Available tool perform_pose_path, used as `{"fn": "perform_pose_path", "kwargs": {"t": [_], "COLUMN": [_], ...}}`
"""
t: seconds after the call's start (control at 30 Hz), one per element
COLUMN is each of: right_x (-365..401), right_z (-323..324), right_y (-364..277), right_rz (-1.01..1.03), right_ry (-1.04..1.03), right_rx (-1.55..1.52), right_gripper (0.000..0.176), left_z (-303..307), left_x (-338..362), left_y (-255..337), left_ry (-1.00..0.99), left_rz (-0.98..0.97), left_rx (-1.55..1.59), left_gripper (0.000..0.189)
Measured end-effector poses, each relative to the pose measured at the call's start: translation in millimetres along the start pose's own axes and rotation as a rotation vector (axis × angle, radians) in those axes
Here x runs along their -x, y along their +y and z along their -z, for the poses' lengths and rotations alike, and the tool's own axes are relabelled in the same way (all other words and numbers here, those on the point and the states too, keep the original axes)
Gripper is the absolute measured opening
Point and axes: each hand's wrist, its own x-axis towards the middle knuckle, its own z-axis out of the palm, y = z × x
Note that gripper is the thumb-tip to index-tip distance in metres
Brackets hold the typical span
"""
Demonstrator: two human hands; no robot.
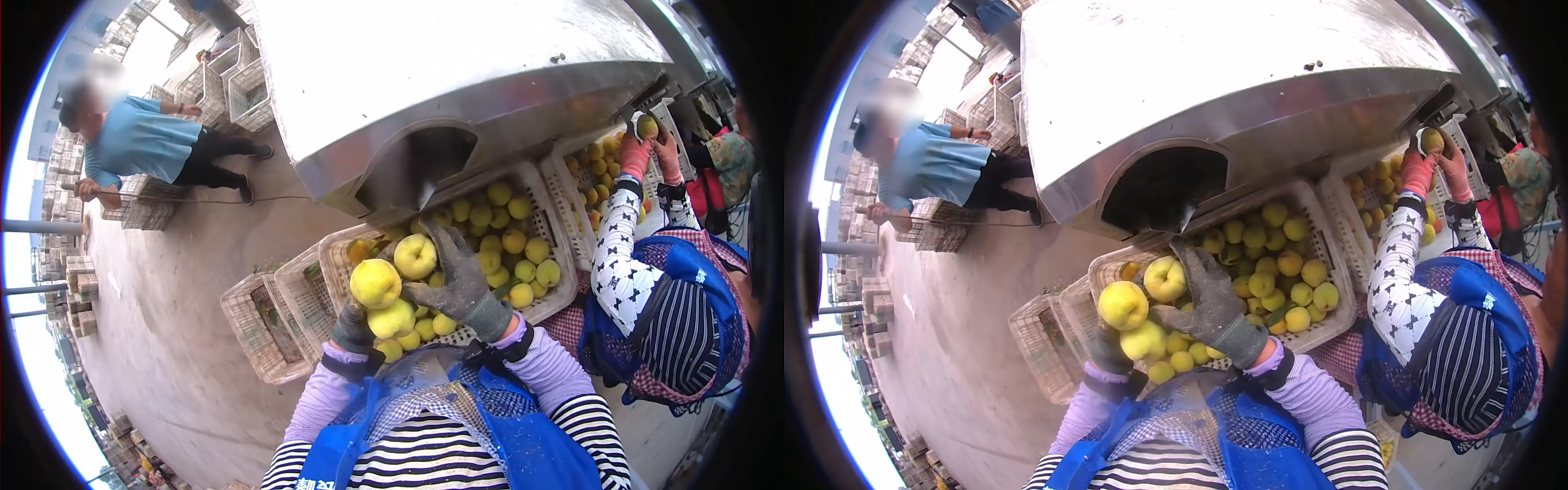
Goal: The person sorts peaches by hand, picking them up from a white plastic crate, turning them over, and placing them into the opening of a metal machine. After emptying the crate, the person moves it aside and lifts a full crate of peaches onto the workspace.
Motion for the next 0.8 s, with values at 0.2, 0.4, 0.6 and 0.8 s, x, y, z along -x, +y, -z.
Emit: {"fn": "perform_pose_path", "kwargs": {"t": [0.2, 0.4, 0.6, 0.8], "right_x": [-9, -28, -42, -78], "right_z": [-11, -5, -19, -34], "right_y": [-6, -3, 12, 74], "right_rz": [-0.17, 0.117, 0.015, 0.173], "right_ry": [0.107, 0.157, 0.232, 0.325], "right_rx": [-0.25, 0.073, 0.052, 0.648], "right_gripper": [0.077, 0.073, 0.071, 0.06], "left_z": [26, -11, 66, 100], "left_x": [-3, -15, -25, -39], "left_y": [-1, 23, -13, -28], "left_ry": [-0.011, 0.099, -0.017, 0.047], "left_rz": [0.019, -0.048, -0.132, -0.132], "left_rx": [-0.045, -0.086, -0.047, -0.068], "left_gripper": [0.111, 0.11, 0.102, 0.085]}}
